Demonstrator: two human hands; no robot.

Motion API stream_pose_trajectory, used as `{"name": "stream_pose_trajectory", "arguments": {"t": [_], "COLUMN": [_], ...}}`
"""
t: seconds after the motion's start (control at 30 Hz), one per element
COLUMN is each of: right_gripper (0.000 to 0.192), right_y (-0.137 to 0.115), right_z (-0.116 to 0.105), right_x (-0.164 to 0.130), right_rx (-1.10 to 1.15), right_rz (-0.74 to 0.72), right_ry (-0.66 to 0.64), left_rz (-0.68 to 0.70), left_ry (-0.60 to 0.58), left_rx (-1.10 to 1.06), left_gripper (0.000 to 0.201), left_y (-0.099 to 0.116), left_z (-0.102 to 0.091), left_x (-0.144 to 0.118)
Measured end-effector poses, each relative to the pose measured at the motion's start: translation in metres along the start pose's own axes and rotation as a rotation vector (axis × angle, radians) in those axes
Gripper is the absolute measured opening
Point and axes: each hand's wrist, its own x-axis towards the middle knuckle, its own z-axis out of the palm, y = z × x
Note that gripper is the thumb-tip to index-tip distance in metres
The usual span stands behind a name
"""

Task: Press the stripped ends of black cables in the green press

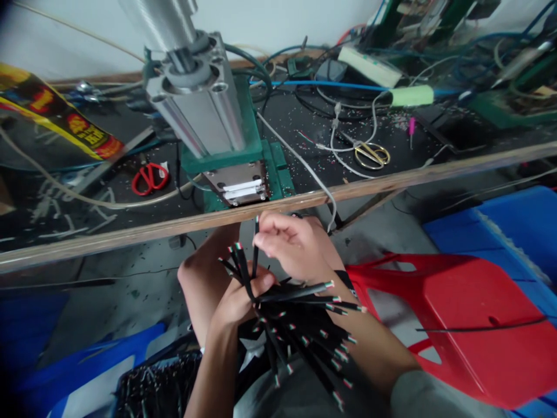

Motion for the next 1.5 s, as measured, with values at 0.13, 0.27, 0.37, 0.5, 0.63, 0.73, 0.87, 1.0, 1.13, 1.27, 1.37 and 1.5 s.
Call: {"name": "stream_pose_trajectory", "arguments": {"t": [0.13,0.27,0.37,0.5,0.63,0.73,0.87,1.0,1.13,1.27,1.37,1.5], "right_gripper": [0.026,0.027,0.028,0.043,0.047,0.048,0.045,0.042,0.038,0.038,0.037,0.035], "right_y": [0.004,0.008,0.008,0.004,0.001,-0.002,-0.005,-0.005,-0.004,-0.006,-0.009,-0.008], "right_z": [0.015,0.026,0.031,0.037,0.042,0.046,0.049,0.051,0.052,0.054,0.057,0.058], "right_x": [0.016,0.028,0.03,0.033,0.039,0.041,0.043,0.045,0.044,0.044,0.045,0.046], "right_rx": [0.163,0.113,0.071,0.06,0.034,-0.018,-0.059,-0.027,0.0,-0.027,-0.004,0.057], "right_rz": [0.007,0.084,0.08,0.073,0.073,0.085,0.086,0.063,0.067,0.084,0.106,0.099], "right_ry": [0.095,0.073,0.102,0.176,0.193,0.231,0.277,0.288,0.299,0.326,0.349,0.329], "left_rz": [-0.017,-0.018,-0.017,0.009,0.028,0.065,0.082,0.096,0.084,0.096,0.076,0.059], "left_ry": [-0.09,-0.03,-0.005,-0.029,-0.03,-0.08,-0.103,-0.124,-0.136,-0.113,-0.07,-0.038], "left_rx": [0.018,0.022,0.032,0.01,-0.008,-0.06,-0.1,-0.09,-0.094,-0.119,-0.096,-0.09], "left_gripper": [0.069,0.069,0.066,0.056,0.054,0.059,0.06,0.061,0.06,0.059,0.059,0.06], "left_y": [0.002,0.001,0.003,0.009,0.014,0.014,0.015,0.017,0.019,0.021,0.021,0.022], "left_z": [0.004,0.001,-0.002,-0.005,-0.005,-0.005,-0.005,-0.007,-0.007,-0.007,-0.008,-0.007], "left_x": [0.004,0.007,0.008,0.009,0.009,0.007,0.005,0.004,0.005,0.003,0.002,0.002]}}
